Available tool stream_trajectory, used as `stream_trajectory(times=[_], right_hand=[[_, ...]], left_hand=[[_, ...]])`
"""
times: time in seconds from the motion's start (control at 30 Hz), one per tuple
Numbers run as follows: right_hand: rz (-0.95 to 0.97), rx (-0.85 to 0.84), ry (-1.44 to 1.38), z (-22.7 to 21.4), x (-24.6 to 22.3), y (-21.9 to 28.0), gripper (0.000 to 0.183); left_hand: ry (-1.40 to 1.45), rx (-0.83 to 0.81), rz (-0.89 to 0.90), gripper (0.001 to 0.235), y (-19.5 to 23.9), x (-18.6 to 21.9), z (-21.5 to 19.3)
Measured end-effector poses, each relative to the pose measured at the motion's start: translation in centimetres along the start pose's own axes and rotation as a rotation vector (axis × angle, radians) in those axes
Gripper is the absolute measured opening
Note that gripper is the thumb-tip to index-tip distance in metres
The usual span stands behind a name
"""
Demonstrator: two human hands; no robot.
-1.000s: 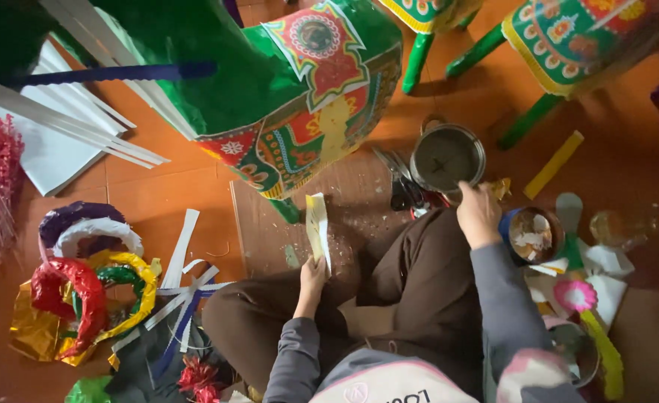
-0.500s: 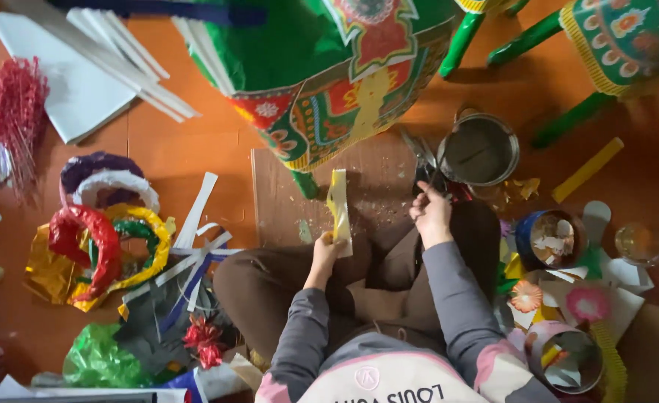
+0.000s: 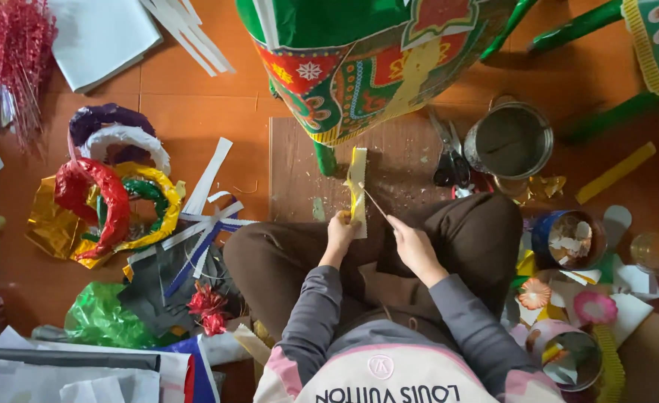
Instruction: Decorating paper horse figures with colorful paper cutouts and flowers
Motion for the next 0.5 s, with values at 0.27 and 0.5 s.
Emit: stream_trajectory(times=[0.27,0.5], right_hand=[[-0.092,0.100,0.210,-1.9,-4.0,-3.0,0.050],[-0.259,0.323,0.172,-2.7,-4.6,-6.7,0.044]], left_hand=[[-0.069,-0.001,-0.007,0.039,0.8,0.9,-0.3],[-0.195,-0.002,-0.031,0.039,-1.3,-2.1,0.8]])
Point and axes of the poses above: each hand's wrist, its own y-axis away from the middle knuckle, its own z-axis out of the palm, x = y × z, the point moved 8 cm from there along -y, towards the middle knuckle, and after that the axes turned 4 degrees about y, right-handed, at the moved point
